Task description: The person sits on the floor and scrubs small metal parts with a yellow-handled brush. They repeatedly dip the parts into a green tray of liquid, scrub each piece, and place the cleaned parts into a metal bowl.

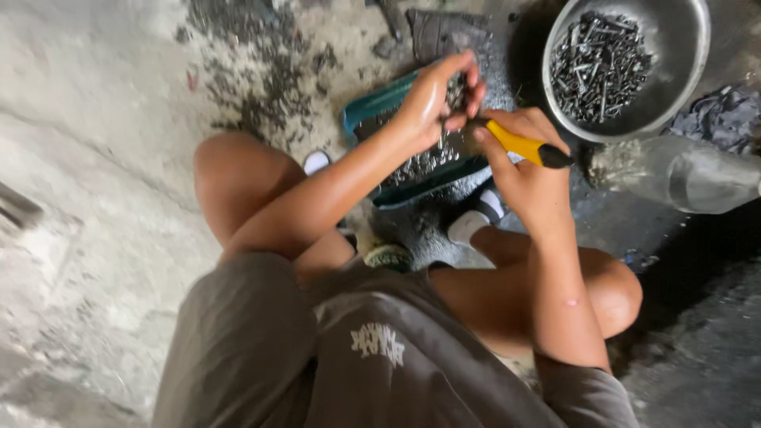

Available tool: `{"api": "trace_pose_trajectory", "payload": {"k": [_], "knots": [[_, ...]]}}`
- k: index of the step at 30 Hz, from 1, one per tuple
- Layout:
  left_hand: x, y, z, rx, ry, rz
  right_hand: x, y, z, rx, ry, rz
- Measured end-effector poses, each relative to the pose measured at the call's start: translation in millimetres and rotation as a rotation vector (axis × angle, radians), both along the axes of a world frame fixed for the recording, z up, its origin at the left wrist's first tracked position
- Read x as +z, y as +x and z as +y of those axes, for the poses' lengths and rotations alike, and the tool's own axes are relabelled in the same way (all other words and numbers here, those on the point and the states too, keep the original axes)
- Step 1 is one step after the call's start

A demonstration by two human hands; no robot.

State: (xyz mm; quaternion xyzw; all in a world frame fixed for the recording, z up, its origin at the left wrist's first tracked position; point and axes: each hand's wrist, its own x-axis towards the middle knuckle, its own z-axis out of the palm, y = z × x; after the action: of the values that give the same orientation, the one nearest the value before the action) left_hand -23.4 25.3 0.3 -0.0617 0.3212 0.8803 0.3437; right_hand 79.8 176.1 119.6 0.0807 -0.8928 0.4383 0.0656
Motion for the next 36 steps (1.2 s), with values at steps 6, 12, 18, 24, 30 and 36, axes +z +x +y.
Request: {"api": "trace_pose_trajectory", "payload": {"k": [6, 12, 18, 24, 30, 36], "knots": [[-29.0, -9.2, 2.0, 0.038, 0.026, -0.284, 13.9, -3.2, -16.5, 0.141, 0.242, 0.161], [-63.3, -8.1, 4.6, -0.007, -0.029, -0.435, 17.7, -0.7, -17.8, 0.212, 0.237, 0.164], [-75.2, -13.2, -1.0, 0.015, 0.013, -0.465, 18.0, 7.8, -3.7, 0.035, 0.036, 0.206], [-42.5, -14.8, 3.7, 0.175, 0.183, -0.384, 2.5, 4.5, -10.1, 0.087, 0.016, 0.252], [-23.6, 10.6, 14.0, 0.047, 0.214, -0.233, -13.7, -0.7, -26.1, 0.060, 0.077, 0.232], [-51.2, 10.3, 19.7, 0.072, 0.062, -0.347, -27.1, 2.3, -18.5, -0.126, 0.011, 0.204]]}}
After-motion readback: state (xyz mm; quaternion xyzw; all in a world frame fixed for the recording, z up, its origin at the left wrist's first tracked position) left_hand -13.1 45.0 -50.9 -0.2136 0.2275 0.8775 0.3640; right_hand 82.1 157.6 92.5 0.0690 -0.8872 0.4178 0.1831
